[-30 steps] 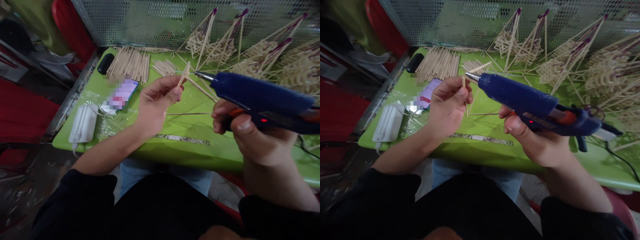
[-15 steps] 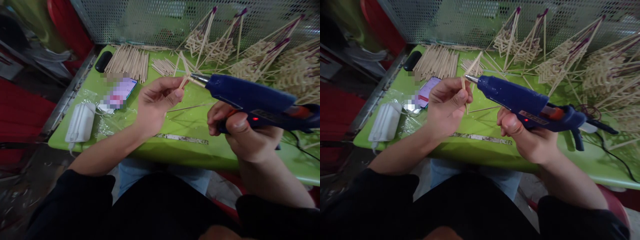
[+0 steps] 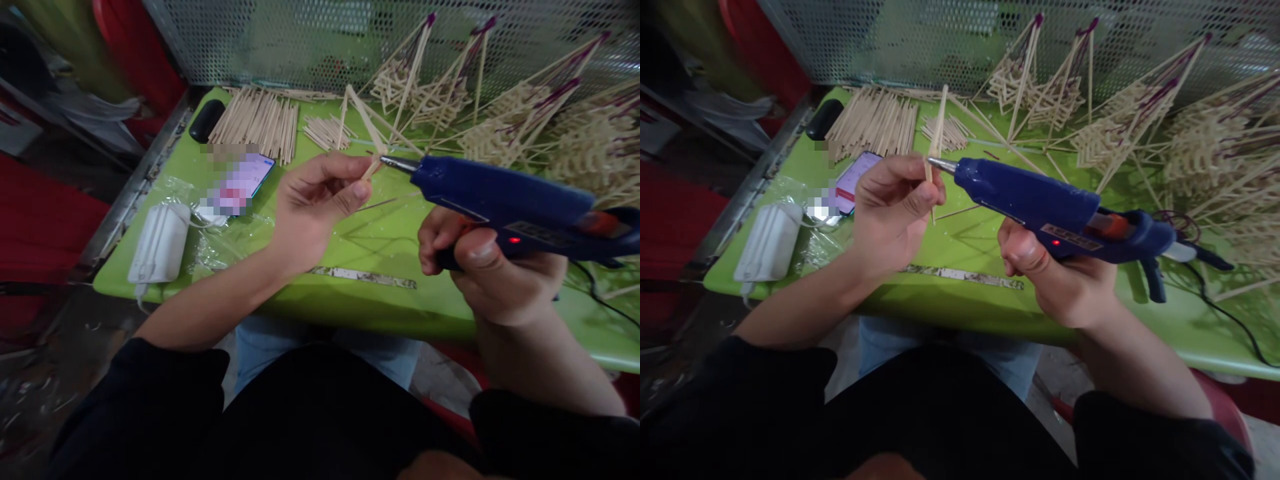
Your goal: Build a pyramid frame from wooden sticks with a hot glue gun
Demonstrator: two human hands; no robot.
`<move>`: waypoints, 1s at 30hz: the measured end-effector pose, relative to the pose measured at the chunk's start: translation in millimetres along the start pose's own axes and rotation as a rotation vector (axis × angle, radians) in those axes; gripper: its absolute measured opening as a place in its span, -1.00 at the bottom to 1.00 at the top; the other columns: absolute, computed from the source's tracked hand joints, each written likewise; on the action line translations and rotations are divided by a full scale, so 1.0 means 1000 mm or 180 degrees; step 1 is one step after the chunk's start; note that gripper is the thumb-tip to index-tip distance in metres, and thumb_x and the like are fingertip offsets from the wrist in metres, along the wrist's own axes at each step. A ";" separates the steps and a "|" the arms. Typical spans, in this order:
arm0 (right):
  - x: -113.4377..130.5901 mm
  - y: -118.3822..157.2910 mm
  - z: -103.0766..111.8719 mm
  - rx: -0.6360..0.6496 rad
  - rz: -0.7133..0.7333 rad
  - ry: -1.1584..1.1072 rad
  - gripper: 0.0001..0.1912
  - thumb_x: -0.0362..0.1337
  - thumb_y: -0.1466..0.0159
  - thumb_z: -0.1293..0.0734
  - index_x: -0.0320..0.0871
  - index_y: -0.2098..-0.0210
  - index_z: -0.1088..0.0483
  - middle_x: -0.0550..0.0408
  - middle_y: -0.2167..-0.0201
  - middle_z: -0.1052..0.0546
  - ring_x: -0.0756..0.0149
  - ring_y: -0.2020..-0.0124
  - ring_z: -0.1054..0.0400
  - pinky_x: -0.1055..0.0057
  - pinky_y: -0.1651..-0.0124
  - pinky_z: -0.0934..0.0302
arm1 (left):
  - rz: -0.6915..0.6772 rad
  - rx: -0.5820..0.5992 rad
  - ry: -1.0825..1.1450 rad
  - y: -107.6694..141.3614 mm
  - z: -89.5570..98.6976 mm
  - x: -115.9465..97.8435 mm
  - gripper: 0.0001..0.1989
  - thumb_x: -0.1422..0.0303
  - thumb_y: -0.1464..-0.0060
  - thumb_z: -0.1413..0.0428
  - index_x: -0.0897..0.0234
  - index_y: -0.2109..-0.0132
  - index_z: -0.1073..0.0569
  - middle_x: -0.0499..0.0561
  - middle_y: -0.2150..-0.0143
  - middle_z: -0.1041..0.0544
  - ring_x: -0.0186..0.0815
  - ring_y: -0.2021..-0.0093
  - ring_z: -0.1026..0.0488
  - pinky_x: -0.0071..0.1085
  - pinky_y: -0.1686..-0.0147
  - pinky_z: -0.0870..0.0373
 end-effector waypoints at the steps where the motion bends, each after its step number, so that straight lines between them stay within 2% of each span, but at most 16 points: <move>1: 0.001 -0.001 -0.002 0.0051 0.0007 -0.0032 -0.75 0.03 -0.42 -0.58 0.13 0.33 -0.62 0.12 0.54 -0.46 0.20 0.61 -0.28 0.14 0.67 -0.12 | -0.0031 0.0016 -0.0004 0.000 0.000 -0.001 -0.82 0.31 -0.24 -0.56 -0.05 0.04 -0.84 -0.09 0.07 -0.78 -0.47 0.19 -0.67 -0.52 0.09 -0.69; 6: 0.004 -0.001 -0.003 0.0053 0.0041 -0.0228 -0.78 -0.05 -0.43 -0.61 0.04 0.30 -0.63 0.11 0.53 -0.45 0.23 0.59 -0.31 0.20 0.69 -0.10 | -0.0090 0.0072 0.0051 -0.002 -0.002 -0.003 -0.81 0.37 -0.25 -0.55 -0.04 0.04 -0.84 -0.10 0.11 -0.77 -0.52 0.19 -0.69 -0.62 0.11 -0.67; 11: 0.003 0.003 0.001 0.0035 -0.0048 -0.0354 -0.77 -0.13 -0.49 -0.56 -0.05 0.29 -0.65 0.06 0.47 -0.52 0.25 0.55 -0.38 0.25 0.66 -0.16 | -0.0358 0.0305 0.0065 -0.006 -0.007 -0.007 -0.80 0.41 -0.29 -0.52 -0.01 0.00 -0.83 -0.20 0.14 -0.77 -0.60 0.17 -0.71 -0.72 0.12 -0.67; 15: 0.003 0.005 0.003 -0.0059 -0.0124 -0.0309 -0.81 -0.13 -0.46 -0.59 -0.06 0.25 -0.67 0.06 0.43 -0.55 0.26 0.53 -0.38 0.27 0.67 -0.16 | -0.0652 0.0380 0.0080 -0.009 -0.006 -0.007 -0.77 0.42 -0.29 -0.51 0.00 -0.03 -0.82 -0.19 0.15 -0.76 -0.60 0.18 -0.70 -0.75 0.15 -0.65; 20: 0.003 0.005 0.005 -0.0102 -0.0138 -0.0327 -0.80 -0.13 -0.45 -0.61 -0.05 0.27 -0.67 0.06 0.45 -0.54 0.24 0.54 -0.38 0.25 0.66 -0.15 | -0.0878 0.0398 -0.0111 -0.010 -0.003 -0.007 -0.75 0.40 -0.28 -0.51 -0.03 -0.05 -0.82 -0.14 0.18 -0.73 -0.55 0.22 -0.68 -0.72 0.28 -0.59; 24: 0.003 0.006 0.007 -0.0053 -0.0197 -0.0270 -0.81 -0.10 -0.43 -0.64 -0.02 0.25 -0.69 0.08 0.44 -0.55 0.23 0.51 -0.41 0.24 0.62 -0.20 | -0.0727 0.0288 -0.0270 -0.010 -0.001 -0.008 -0.76 0.36 -0.26 -0.53 -0.09 -0.02 -0.83 -0.10 0.20 -0.70 -0.50 0.25 -0.65 -0.64 0.34 -0.54; 26: 0.004 0.006 0.008 -0.0107 -0.0175 -0.0216 -0.81 -0.09 -0.43 -0.64 -0.02 0.25 -0.69 0.07 0.43 -0.55 0.23 0.51 -0.40 0.23 0.61 -0.20 | -0.0618 0.0216 -0.0352 -0.010 0.002 -0.006 -0.76 0.34 -0.24 -0.54 -0.09 -0.01 -0.83 -0.07 0.18 -0.70 -0.46 0.23 -0.65 -0.59 0.31 -0.55; 30: 0.006 0.005 0.006 -0.0219 -0.0105 -0.0129 -0.81 -0.10 -0.42 -0.65 -0.02 0.25 -0.70 0.08 0.43 -0.56 0.26 0.52 -0.39 0.23 0.64 -0.18 | -0.0978 0.0249 -0.0323 -0.007 0.001 -0.010 -0.73 0.35 -0.25 -0.54 -0.07 -0.05 -0.82 -0.09 0.15 -0.71 -0.48 0.20 -0.65 -0.60 0.24 -0.57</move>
Point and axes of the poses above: each hand's wrist, its own y-axis away from the middle knuckle, its own z-axis out of the back of the hand, x = y × z, the point moved 8 cm from there along -y, towards the middle knuckle
